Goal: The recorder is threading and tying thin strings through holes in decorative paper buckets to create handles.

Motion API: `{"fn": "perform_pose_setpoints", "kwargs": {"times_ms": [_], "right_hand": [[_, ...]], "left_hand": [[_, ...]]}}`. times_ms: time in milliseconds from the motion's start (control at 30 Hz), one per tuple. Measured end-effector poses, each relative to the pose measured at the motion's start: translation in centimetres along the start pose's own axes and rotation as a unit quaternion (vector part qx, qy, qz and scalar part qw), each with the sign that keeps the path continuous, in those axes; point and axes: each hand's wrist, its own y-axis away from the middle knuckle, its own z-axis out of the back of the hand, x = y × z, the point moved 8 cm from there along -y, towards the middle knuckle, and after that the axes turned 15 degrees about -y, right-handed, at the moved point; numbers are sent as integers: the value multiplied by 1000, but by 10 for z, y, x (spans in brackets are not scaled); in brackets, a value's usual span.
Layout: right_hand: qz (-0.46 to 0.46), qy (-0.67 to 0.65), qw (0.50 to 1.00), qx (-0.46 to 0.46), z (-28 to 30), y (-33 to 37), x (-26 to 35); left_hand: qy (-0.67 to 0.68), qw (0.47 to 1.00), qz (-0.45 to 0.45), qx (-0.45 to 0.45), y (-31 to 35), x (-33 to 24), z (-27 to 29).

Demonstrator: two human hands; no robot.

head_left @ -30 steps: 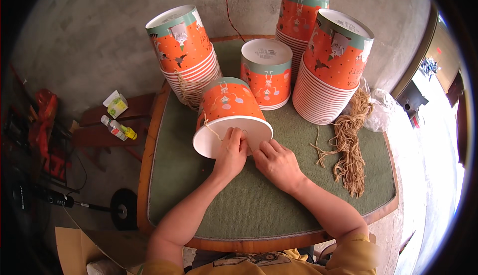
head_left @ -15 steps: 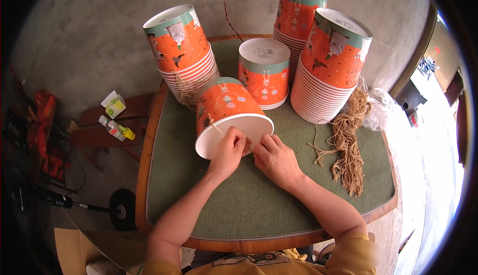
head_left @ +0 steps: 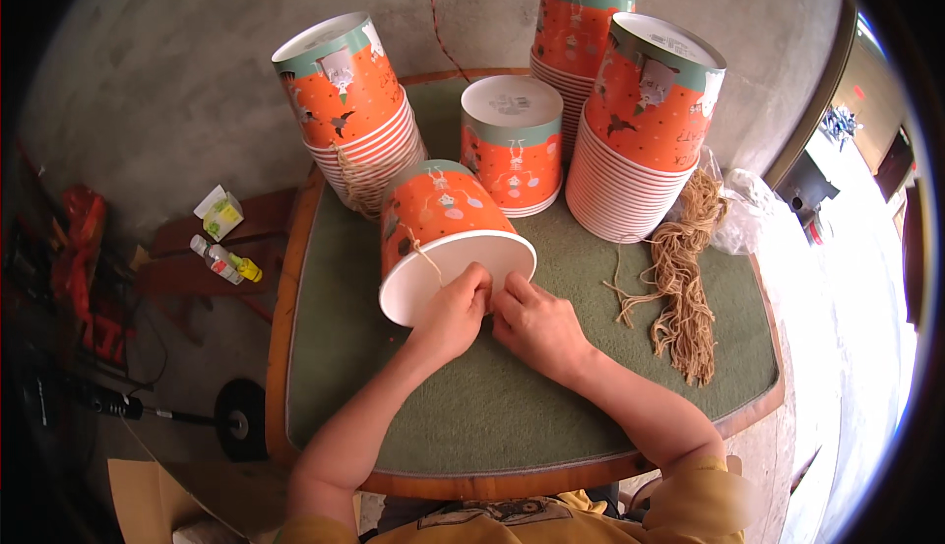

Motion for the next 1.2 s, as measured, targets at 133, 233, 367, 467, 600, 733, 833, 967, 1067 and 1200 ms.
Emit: {"fn": "perform_pose_setpoints", "kwargs": {"times_ms": [133,233,367,467,600,733,833,967,1067,1200], "right_hand": [[-39,-1,999,7,-5,2,-7],[-48,-20,999,8,-1,1,-13],[-49,-16,999,8,-3,2,-13],[-53,-33,998,0,-3,1,-12],[-56,-42,998,0,-3,1,-11],[-76,-60,995,4,-3,1,-13],[-90,-72,993,7,-4,2,-17],[-86,-99,991,6,-4,1,-16],[-107,-136,985,10,-4,1,-16],[-87,-160,983,18,-7,1,-14]], "left_hand": [[-71,997,-35,-22,6,-5,0],[-53,998,-1,-25,6,-8,4],[-53,999,-9,4,5,-3,2],[-58,998,-12,11,6,2,1],[-85,996,-36,10,8,-1,0],[-140,988,-59,6,12,-10,0],[-154,985,-76,-27,13,-12,-2],[-157,983,-81,-51,15,-9,0],[-122,990,-54,-40,12,-4,1],[-68,996,-42,-36,12,0,4]]}}
